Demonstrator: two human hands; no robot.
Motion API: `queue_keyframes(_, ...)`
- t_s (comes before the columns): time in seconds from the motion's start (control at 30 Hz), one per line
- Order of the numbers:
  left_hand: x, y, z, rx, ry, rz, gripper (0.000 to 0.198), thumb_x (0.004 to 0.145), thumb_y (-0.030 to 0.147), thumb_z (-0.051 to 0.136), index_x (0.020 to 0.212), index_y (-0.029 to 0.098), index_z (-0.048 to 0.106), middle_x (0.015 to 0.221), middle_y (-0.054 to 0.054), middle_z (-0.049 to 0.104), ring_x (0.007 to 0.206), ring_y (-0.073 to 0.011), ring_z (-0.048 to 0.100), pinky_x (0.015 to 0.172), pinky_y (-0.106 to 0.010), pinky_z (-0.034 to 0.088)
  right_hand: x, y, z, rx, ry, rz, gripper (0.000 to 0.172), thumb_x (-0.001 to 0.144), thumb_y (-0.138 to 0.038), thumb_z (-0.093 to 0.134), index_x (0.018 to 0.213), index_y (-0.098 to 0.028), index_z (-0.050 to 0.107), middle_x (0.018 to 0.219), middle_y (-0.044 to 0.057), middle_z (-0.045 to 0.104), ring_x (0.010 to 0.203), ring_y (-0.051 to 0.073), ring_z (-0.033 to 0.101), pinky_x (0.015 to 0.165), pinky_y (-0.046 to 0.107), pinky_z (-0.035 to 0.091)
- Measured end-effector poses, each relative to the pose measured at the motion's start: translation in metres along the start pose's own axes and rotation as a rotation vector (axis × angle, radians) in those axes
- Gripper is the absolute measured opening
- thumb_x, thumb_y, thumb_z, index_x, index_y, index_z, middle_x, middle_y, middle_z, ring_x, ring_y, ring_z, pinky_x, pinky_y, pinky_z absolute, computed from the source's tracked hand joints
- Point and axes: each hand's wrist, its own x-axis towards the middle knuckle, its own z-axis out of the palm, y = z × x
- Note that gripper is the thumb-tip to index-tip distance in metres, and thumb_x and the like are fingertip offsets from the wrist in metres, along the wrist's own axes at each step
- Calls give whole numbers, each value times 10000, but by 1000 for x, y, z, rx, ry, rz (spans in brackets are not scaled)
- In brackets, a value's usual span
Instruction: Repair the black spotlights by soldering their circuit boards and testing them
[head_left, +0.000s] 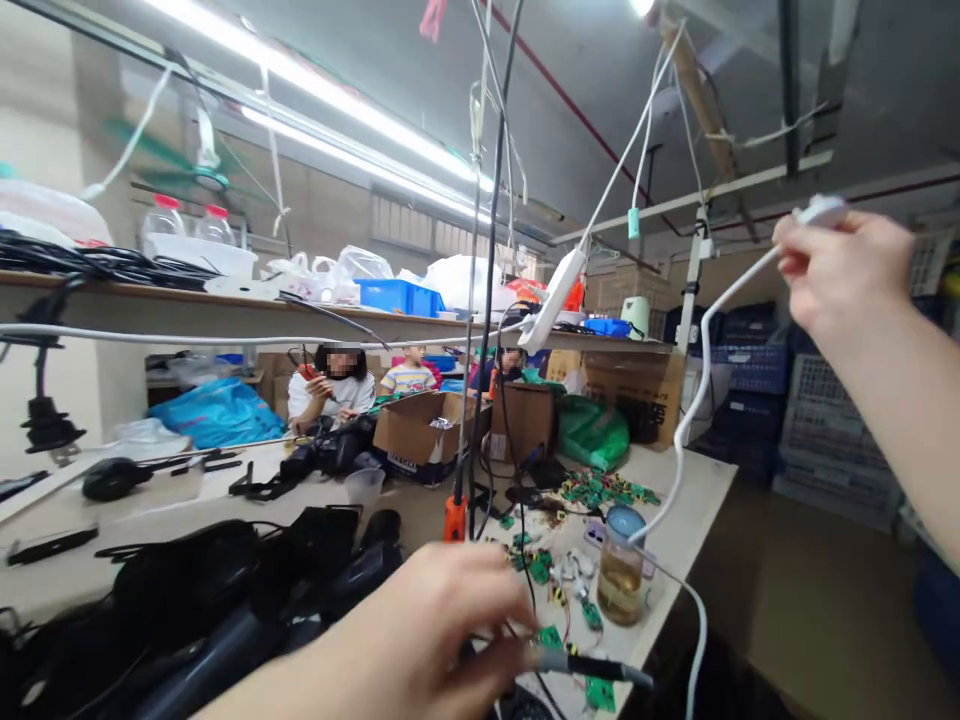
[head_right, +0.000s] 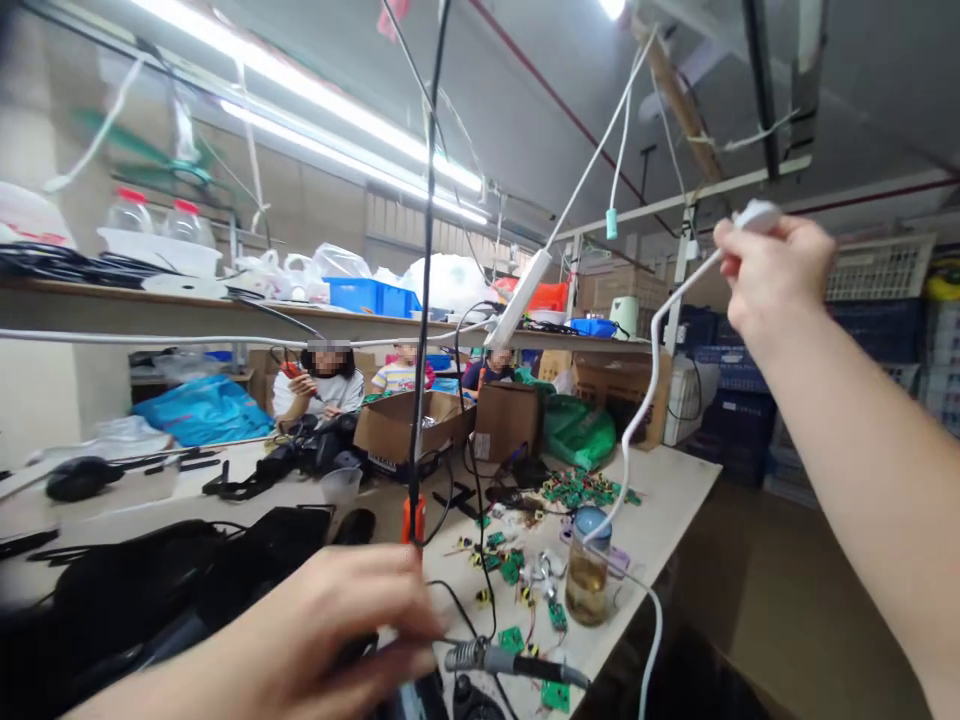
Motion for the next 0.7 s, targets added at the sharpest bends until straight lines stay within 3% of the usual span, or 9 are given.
queue_keyframes(0.07, 70, 16, -19, -144, 16, -128, 96, 787, 296, 698, 716, 237, 720, 697, 7, 665, 651, -155, 608, 642, -255, 504, 24, -26, 30, 15, 1, -93, 214, 812, -123, 690, 664, -151, 538, 828, 41, 665, 638, 49, 523, 510, 223, 305)
queue_keyframes(0.13, 135, 16, -27, -438, 5, -343, 211, 679, 334, 816, 789, 175, 729, 746, -38, 681, 689, -202, 631, 640, -292, 531, 36, -45, 58, 39, -94, -108, 69, 881, -131, 620, 812, -135, 618, 866, 38, 655, 645, 45, 535, 512, 202, 323)
queue_keyframes(0.2, 187, 1, -30, -970, 275, -604, 419, 647, 380, 856, 923, 96, 718, 866, -140, 692, 789, -284, 677, 668, -349, 573, 36, -51, 81, 69, -222, -64, 166, 924, -57, 530, 1008, -164, 627, 871, 7, 621, 571, 26, 525, 499, 181, 359)
queue_keyframes(0.27, 222, -22, -34, -1132, 442, -641, 639, 757, 549, 739, 1220, 130, 603, 1095, -192, 648, 935, -320, 688, 683, -376, 599, 27, -41, 100, 86, -331, -17, 334, 892, 48, 500, 1085, -202, 608, 811, -37, 571, 463, 8, 457, 439, 159, 330)
queue_keyframes(0.37, 245, -57, -41, -1323, 608, -591, 701, 888, 686, 458, 1393, 200, 428, 1262, -212, 557, 991, -304, 696, 675, -394, 622, 8, -12, 117, 92, -502, 77, 209, 875, 17, 569, 937, -172, 635, 658, -56, 494, 383, 7, 311, 346, 153, 192)
queue_keyframes(0.43, 251, -74, -44, -1423, 713, -525, 638, 926, 657, 410, 1361, 192, 451, 1256, -199, 558, 962, -261, 710, 684, -358, 631, -4, 7, 124, 92, -600, 151, 137, 937, -139, 573, 813, -146, 630, 570, -48, 448, 365, 18, 270, 321, 155, 153)
queue_keyframes(0.5, 254, -87, -46, -1482, 806, -451, 488, 937, 556, 508, 1244, 178, 540, 1174, -159, 605, 912, -214, 720, 710, -312, 632, -13, 19, 130, 96, -660, 202, 272, 979, -233, 523, 739, -138, 610, 515, -46, 410, 351, 25, 254, 308, 151, 137)
queue_keyframes(0.6, 260, -101, -50, -1515, 906, -334, 218, 858, 315, 712, 982, 155, 632, 962, -91, 672, 822, -169, 723, 759, -282, 624, -21, 23, 140, 110, -718, 233, 272, 957, -241, 569, 700, -151, 559, 499, -43, 432, 344, 24, 248, 301, 142, 139)
queue_keyframes(0.7, 263, -108, -58, -1491, 980, -170, 188, 742, 143, 792, 834, 150, 629, 804, -51, 687, 777, -176, 724, 783, -325, 625, -25, 23, 153, 117, -763, 246, 271, 927, -268, 628, 702, -169, 514, 511, -36, 486, 342, 25, 262, 301, 137, 154)
